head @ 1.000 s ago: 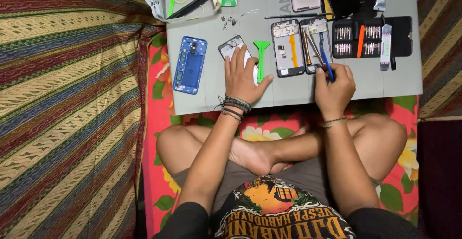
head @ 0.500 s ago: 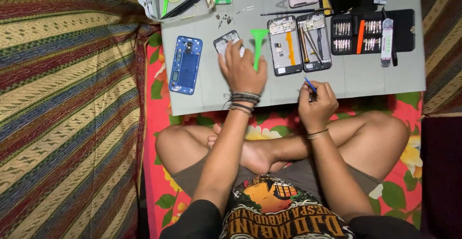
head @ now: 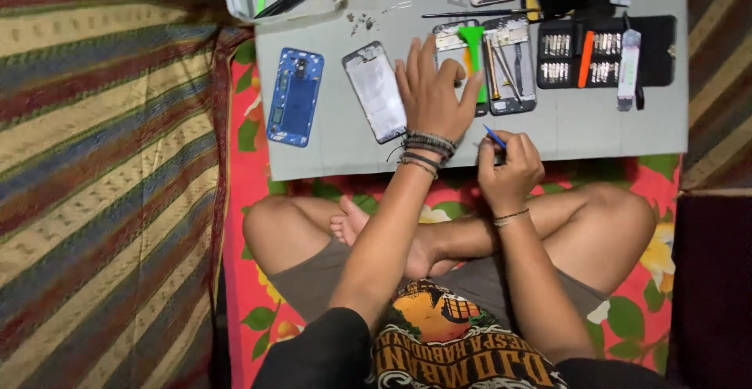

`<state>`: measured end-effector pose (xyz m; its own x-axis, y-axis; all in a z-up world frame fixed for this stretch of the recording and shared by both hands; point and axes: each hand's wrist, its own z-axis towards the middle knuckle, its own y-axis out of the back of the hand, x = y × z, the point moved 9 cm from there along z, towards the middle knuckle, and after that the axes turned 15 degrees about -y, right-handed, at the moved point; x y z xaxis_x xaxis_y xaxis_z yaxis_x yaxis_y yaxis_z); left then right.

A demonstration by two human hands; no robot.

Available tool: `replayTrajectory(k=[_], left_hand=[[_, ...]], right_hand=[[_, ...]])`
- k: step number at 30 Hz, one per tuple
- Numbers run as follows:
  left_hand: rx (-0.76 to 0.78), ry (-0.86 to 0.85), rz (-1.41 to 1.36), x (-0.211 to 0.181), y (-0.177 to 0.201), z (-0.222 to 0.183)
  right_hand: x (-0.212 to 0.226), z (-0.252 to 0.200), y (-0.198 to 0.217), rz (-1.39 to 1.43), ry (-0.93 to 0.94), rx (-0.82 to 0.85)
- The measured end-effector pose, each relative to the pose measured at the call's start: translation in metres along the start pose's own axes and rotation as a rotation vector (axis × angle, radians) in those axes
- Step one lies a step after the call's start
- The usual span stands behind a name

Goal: Disassembling and repairing smartphone components using various hand tools on a repair bench.

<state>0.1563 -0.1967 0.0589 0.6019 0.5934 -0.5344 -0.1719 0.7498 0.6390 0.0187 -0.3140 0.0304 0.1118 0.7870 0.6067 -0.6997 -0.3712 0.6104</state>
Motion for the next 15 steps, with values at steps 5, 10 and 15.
replayTrajectory(k=[5,10,15], left_hand=[[-0.026,0.003,0.01,0.05,0.044,-0.026],[0.082,0.023,0.123,0.104,0.066,-0.043],[0.24,0.021,0.072,0.104,0.059,-0.05]], right_hand=[[-0.014,-0.002,-0.002,0.135,0.007,0.08],[-0.036,-0.01,-0.011,0.511,-0.271,0.123],[0.011,-0.021,-0.05,0.786,-0.373,0.443]])
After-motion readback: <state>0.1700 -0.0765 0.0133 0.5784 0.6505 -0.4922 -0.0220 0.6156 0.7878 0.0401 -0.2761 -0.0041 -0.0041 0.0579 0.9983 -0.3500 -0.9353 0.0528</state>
